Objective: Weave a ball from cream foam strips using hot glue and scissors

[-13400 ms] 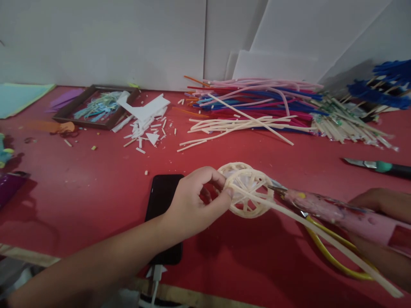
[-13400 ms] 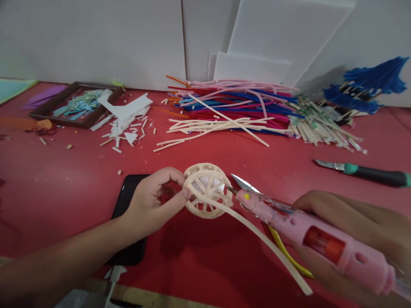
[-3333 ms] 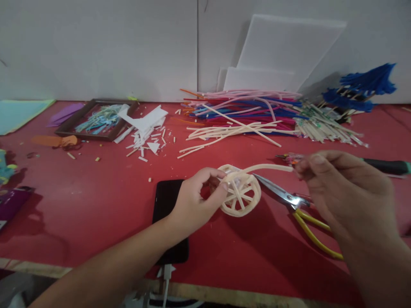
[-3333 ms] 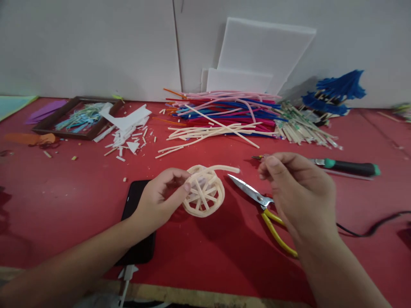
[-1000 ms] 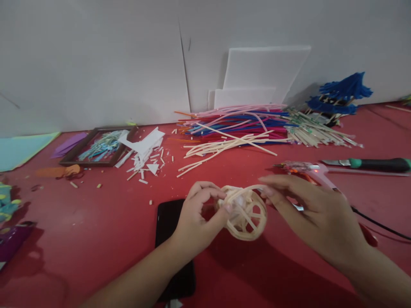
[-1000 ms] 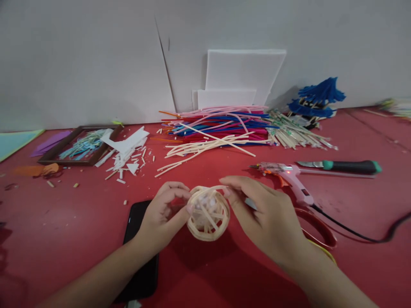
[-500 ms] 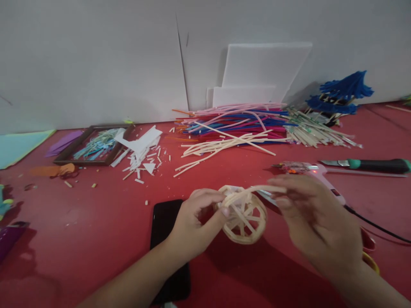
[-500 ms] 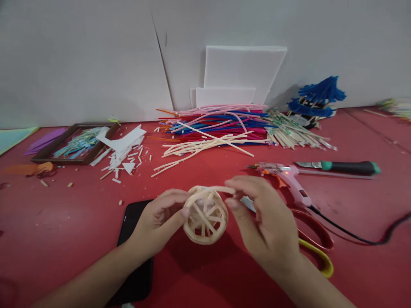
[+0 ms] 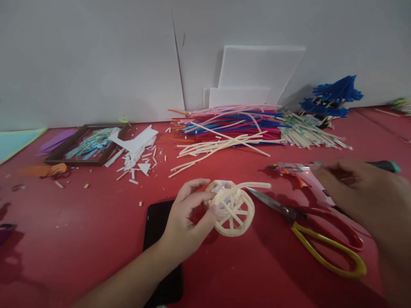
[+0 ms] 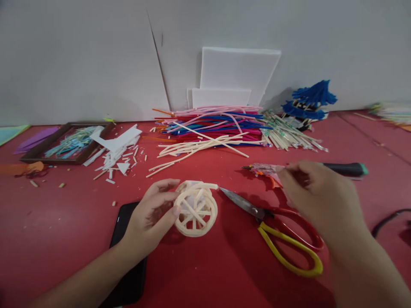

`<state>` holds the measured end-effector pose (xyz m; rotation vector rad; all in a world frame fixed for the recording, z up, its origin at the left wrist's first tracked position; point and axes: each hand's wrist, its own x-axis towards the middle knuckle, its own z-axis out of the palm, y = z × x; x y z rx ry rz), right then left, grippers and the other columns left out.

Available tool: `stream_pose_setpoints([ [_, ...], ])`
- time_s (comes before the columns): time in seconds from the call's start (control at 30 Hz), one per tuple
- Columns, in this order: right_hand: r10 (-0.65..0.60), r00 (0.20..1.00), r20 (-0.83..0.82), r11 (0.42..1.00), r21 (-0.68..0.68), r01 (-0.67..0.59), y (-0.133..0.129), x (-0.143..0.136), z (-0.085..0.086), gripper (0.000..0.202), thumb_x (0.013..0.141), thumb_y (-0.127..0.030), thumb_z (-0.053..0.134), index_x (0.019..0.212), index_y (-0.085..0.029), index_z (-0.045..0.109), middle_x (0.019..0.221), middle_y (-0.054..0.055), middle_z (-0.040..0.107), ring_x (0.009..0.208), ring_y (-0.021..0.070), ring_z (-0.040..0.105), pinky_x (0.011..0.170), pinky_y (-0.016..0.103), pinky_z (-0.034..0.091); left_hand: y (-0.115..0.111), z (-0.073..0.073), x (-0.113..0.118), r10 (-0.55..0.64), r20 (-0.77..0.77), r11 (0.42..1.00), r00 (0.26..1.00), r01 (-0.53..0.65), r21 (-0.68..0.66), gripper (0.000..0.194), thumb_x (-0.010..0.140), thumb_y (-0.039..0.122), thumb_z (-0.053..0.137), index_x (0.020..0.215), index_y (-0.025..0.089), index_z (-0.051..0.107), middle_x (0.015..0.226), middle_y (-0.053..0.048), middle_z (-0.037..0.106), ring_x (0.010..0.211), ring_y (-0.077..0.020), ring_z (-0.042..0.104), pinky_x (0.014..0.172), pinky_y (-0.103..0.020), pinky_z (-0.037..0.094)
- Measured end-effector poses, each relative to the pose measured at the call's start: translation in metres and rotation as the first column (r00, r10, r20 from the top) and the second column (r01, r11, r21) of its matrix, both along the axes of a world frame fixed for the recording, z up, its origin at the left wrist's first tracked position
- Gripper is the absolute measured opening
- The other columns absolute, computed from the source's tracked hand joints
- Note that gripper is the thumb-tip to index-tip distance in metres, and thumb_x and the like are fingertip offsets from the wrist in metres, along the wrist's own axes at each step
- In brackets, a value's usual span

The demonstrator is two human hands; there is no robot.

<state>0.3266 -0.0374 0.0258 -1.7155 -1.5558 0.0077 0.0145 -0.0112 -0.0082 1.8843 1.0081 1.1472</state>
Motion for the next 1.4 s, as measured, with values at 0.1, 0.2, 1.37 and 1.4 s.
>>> stream_pose_setpoints([
  [0.1,-0.077,0.990,0.118,0.997,0.035,0.074,0.001,0.007,-0.010,0.027,0.085,-0.053,0.061,0.065,-0.034,0.060,0.049,0.001,0.059,0.041,0.0240,0.055,0.036,0.035,0.032,0.000,0.003,0.000,0.005,-0.010,1.000,1.000,-0.005,0.018,0.014,0.089,0.027,0.066,0.097,0.021,0.076,0.119,-0.013,0.065,0.114,-0.0254,0.067,0.100,-0.045,0.058],
  [0.2,0.047,0.999,0.025,0.997,-0.058,-0.046,0.000,-0.019,-0.008,0.019,0.087,-0.046,0.061,0.074,-0.032,0.066,0.064,0.003,0.072,0.052,0.0238,0.066,0.045,0.036,0.045,0.002,0.004,-0.001,-0.017,0.027,0.999,0.999,0.018,-0.037,0.014,0.089,0.026,0.066,0.097,0.021,0.076,0.117,-0.012,0.066,0.112,-0.0242,0.069,0.095,-0.041,0.061],
  [1.37,0.328,0.763,-0.557,0.880,-0.115,-0.462,0.004,-0.096,0.014,0.009,0.079,-0.034,0.067,0.084,-0.027,0.072,0.082,0.003,0.076,0.074,0.0211,0.072,0.066,0.035,0.061,-0.002,0.011,0.002,-0.097,-0.044,0.995,0.994,0.097,0.009,0.016,0.086,0.026,0.067,0.096,0.019,0.077,0.109,-0.012,0.071,0.106,-0.0221,0.070,0.095,-0.034,0.058],
  [1.4,0.328,0.723,-0.608,0.867,-0.110,-0.487,0.007,-0.095,0.014,0.011,0.077,-0.034,0.070,0.085,-0.026,0.070,0.082,0.003,0.075,0.074,0.0206,0.072,0.066,0.034,0.060,-0.002,0.011,0.002,-0.098,-0.050,0.995,0.994,0.099,0.011,0.016,0.086,0.026,0.067,0.096,0.019,0.077,0.109,-0.012,0.071,0.106,-0.0220,0.070,0.095,-0.034,0.058],
])
